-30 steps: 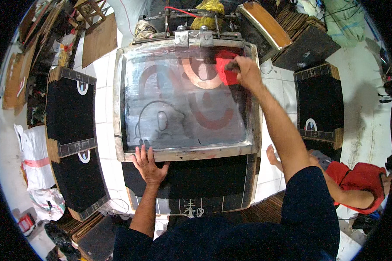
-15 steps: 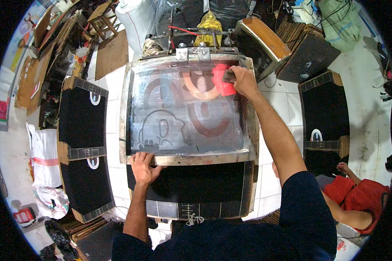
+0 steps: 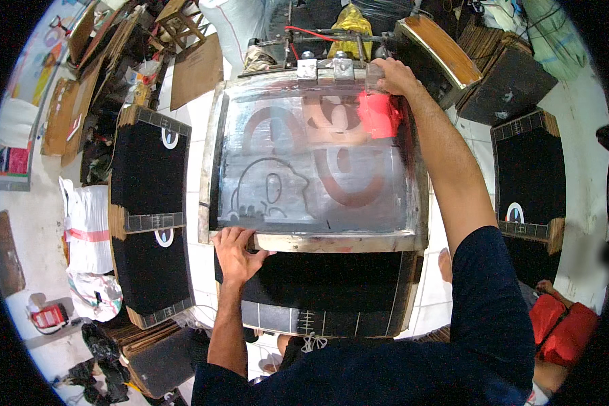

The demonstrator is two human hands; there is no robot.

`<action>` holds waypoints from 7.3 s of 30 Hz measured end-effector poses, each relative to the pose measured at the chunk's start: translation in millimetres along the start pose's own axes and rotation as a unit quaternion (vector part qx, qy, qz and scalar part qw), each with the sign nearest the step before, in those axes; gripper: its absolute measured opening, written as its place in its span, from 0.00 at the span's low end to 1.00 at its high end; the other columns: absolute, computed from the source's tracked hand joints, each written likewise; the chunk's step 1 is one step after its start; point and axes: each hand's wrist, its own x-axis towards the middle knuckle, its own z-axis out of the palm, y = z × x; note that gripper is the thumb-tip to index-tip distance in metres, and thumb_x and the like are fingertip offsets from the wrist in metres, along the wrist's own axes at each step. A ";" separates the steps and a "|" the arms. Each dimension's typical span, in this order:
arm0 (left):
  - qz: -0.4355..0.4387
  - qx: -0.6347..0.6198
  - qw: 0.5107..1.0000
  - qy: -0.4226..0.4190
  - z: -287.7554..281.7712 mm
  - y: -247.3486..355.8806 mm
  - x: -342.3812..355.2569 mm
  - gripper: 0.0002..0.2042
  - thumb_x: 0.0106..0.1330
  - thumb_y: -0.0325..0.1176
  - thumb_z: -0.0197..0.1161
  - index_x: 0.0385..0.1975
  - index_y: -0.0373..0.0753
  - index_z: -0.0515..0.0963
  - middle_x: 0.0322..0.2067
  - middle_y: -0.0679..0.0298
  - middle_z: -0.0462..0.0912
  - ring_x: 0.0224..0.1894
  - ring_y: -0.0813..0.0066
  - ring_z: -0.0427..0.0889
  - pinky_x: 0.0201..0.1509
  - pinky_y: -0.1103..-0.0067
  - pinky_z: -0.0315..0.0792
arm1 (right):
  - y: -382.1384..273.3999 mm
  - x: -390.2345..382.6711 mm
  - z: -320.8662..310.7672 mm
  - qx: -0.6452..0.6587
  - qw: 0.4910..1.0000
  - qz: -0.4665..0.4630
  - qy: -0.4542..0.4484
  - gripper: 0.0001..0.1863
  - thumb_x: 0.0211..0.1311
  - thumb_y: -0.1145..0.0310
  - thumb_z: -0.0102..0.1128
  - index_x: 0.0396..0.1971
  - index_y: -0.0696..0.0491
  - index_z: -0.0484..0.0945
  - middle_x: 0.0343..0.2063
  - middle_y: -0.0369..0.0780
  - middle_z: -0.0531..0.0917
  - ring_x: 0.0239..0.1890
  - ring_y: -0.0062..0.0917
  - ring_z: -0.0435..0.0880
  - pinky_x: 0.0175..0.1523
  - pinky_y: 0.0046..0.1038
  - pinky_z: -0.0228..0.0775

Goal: The person repeatedly applies red ink to a screen printing frame using a squeegee, then lifts the frame to reveal a black fabric with a white logo underneath. The cycle of inking and lifting is repeated throughout the clip.

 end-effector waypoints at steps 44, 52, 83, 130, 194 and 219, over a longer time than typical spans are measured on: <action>-0.435 -0.130 0.888 0.075 213.6 -144.7 -404.6 0.24 0.58 0.56 0.68 0.45 0.43 0.83 0.40 0.55 0.85 0.43 0.46 0.83 0.48 0.53 0.75 | -247.5 -133.4 -330.3 0.024 0.942 0.161 0.293 0.24 0.72 0.46 0.53 0.36 0.51 0.88 0.28 0.40 0.89 0.36 0.32 0.89 0.45 0.34 0.74; -0.495 -0.070 0.866 -0.008 209.2 -197.3 -366.1 0.10 0.69 0.37 0.60 0.44 0.41 0.81 0.41 0.54 0.85 0.43 0.49 0.84 0.47 0.58 0.77 | -237.5 -133.2 -330.2 0.006 0.948 0.138 0.285 0.26 0.71 0.45 0.51 0.35 0.52 0.87 0.32 0.46 0.88 0.40 0.42 0.86 0.47 0.38 0.74; -0.414 -0.049 0.834 0.360 -343.9 -285.4 -494.1 0.18 0.73 0.42 0.66 0.24 0.34 0.78 0.23 0.75 0.73 0.29 0.81 0.66 0.33 0.78 0.65 | -232.1 -61.8 -386.2 -0.004 0.958 0.156 0.240 0.35 0.66 0.40 0.47 0.58 0.52 0.82 0.59 0.52 0.83 0.62 0.48 0.81 0.66 0.48 0.71; -0.348 -0.146 0.922 -0.081 -22.0 -126.4 -139.9 0.29 0.58 0.50 0.76 0.42 0.25 0.80 0.39 0.38 0.87 0.45 0.41 0.87 0.52 0.60 0.79 | -260.6 -87.8 -391.7 0.029 0.940 0.160 0.299 0.25 0.61 0.47 0.54 0.39 0.53 0.89 0.44 0.52 0.88 0.51 0.49 0.86 0.59 0.44 0.76; -0.058 -0.712 0.695 0.081 -71.3 -21.4 -5.0 0.34 0.80 0.56 0.49 0.74 0.37 0.57 0.67 0.49 0.71 0.63 0.56 0.77 0.66 0.62 0.71 | -254.9 -222.3 -213.6 0.056 0.906 -0.001 0.420 0.10 0.65 0.64 0.58 0.33 0.54 0.82 0.29 0.46 0.84 0.34 0.45 0.84 0.42 0.44 0.76; -0.016 0.053 0.998 0.026 97.2 6.6 -45.9 0.48 0.50 0.53 0.76 0.71 0.43 0.62 0.72 0.50 0.58 0.78 0.43 0.48 0.79 0.43 0.39 | -36.6 -20.5 -12.5 -0.060 0.996 0.001 0.060 0.35 0.47 0.73 0.74 0.60 0.52 0.76 0.63 0.47 0.76 0.68 0.44 0.72 0.64 0.40 0.72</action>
